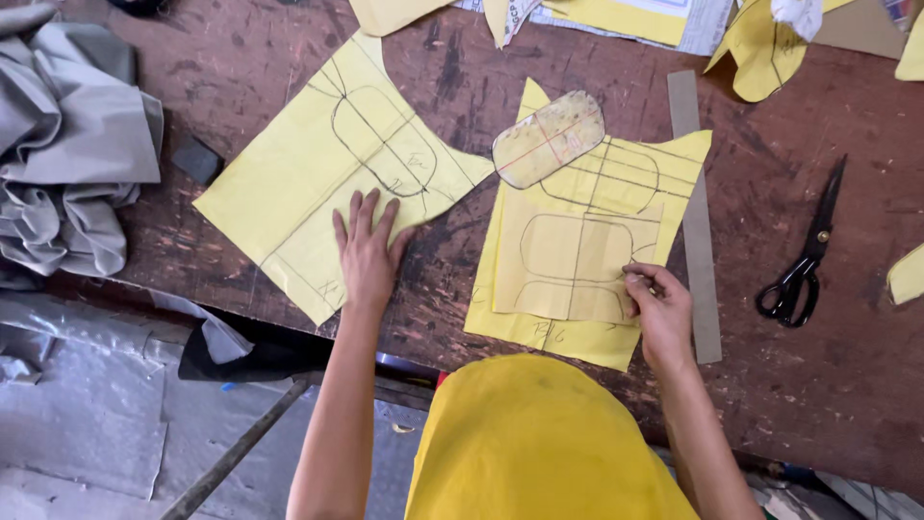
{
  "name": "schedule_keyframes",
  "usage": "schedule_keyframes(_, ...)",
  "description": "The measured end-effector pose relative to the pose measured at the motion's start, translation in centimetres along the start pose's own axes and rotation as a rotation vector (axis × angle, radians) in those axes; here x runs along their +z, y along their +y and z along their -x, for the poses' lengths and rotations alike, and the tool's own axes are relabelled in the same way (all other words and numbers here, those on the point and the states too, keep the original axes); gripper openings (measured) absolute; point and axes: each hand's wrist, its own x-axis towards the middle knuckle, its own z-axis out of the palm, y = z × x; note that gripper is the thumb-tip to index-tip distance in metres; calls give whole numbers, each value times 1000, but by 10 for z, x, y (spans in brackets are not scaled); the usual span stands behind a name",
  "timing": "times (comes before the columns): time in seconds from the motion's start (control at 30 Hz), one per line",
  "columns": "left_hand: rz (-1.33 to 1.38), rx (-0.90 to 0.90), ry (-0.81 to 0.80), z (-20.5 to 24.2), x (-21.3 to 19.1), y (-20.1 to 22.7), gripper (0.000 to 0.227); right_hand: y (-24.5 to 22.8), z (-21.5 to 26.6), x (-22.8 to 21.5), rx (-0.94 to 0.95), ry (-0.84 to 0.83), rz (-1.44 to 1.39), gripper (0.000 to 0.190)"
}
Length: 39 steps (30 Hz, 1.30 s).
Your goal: The person arranges yellow paper pattern pieces on a wooden workbench, aligning them with a ruler and a smaller template. They move pieces around, place a ruler across them, and adjust the position of the template on top of a larger pattern piece.
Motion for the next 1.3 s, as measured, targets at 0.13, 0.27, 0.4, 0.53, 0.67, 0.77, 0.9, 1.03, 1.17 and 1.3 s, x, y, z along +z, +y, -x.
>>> schedule_keyframes(0.13, 136, -27, 111, -12, 4, -18, 18, 2, 11, 6, -10, -12, -18, 14)
schedule_keyframes(0.27, 407, -354, -47, -46, -38, -35, 24, 8, 20, 0, -21, 27, -8, 14)
schedule_keyframes(0.4, 183, -188, -299, -43, -62, -21, 79, 16, 27, -2, -38, 29, -44, 13)
schedule_keyframes(0.53, -44, 2, -360, -22, -41, 0, 90, 21, 32, -11, -31, 73, -21, 14)
schedule_keyframes(0.67, 20, -44, -284, -11, -21, -13, 67, 17, 38, -15, -53, 96, -5, 13)
schedule_keyframes(0.77, 53, -86, -153, -12, -19, -16, 57, 12, 46, -8, -11, 137, 186, 17)
schedule_keyframes(0.9, 67, 63, 28, -11, -13, 48, 56, 6, 42, -6, 18, 243, 253, 34)
schedule_keyframes(1.03, 389, 97, -180, 14, -5, 148, 62, 27, 40, -5, -1, 405, 472, 39)
schedule_keyframes(1.17, 163, 531, -472, 24, 10, 215, 102, 46, 34, -6, 40, 365, 324, 28)
schedule_keyframes(1.3, 95, 595, -637, 18, 33, 215, 91, 51, 34, -12, 67, 330, 221, 20)
